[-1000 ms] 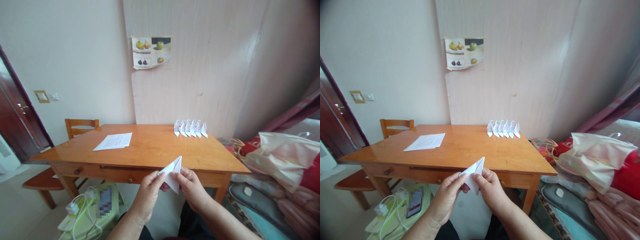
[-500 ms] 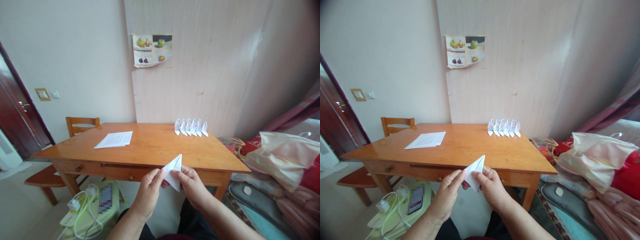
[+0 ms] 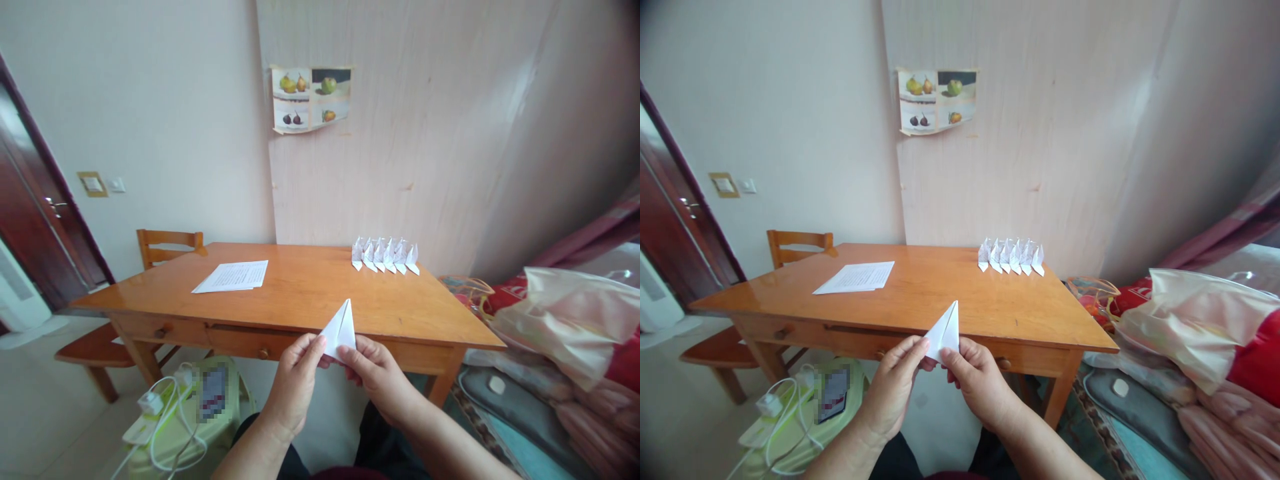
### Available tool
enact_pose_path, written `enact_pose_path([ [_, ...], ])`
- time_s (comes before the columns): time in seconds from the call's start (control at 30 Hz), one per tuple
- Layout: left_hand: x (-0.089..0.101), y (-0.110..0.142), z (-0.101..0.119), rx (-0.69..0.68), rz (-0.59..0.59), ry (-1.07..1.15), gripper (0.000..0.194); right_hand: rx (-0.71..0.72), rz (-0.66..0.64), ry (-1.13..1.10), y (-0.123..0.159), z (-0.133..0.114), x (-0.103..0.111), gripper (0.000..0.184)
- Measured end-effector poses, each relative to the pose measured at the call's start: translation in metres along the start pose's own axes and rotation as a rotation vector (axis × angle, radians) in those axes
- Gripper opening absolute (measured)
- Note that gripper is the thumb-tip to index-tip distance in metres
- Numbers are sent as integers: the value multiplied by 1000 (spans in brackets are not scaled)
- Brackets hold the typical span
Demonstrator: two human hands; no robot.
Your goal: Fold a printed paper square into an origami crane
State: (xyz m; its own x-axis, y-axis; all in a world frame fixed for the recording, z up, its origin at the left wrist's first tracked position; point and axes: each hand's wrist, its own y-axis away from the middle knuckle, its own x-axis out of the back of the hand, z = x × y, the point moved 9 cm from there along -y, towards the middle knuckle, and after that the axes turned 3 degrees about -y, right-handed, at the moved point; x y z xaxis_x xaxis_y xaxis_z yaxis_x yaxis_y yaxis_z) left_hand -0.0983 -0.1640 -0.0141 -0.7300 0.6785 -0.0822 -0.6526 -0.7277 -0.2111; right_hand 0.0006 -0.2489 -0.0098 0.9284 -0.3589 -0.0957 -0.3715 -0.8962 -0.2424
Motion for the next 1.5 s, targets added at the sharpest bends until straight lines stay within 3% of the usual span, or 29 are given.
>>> enact_pose_path([
  [0.17,1,0,5,-28,1,-10,33,-18,8,-2,-1,5,3,35],
  [0.4,11,0,6,-29,105,11,33,-67,32,-20,1,13,5,39],
  [0.67,3,-2,2,31,31,158,25,-78,77,12,2,11,13,37],
  [0.83,15,-5,-3,43,105,180,23,-124,75,15,2,13,14,39],
  [0.93,20,-7,-6,54,153,269,25,-73,112,28,2,7,18,40],
  [1.07,24,-8,-9,67,209,308,26,17,71,47,1,1,13,20],
  [1.17,24,-9,-13,77,201,315,27,76,-34,70,2,-1,2,38],
  [1.3,24,-9,-16,79,191,279,28,142,-60,139,1,-6,-3,33],
  [1.5,15,-8,-12,56,139,275,29,28,88,79,-2,9,10,37],
])
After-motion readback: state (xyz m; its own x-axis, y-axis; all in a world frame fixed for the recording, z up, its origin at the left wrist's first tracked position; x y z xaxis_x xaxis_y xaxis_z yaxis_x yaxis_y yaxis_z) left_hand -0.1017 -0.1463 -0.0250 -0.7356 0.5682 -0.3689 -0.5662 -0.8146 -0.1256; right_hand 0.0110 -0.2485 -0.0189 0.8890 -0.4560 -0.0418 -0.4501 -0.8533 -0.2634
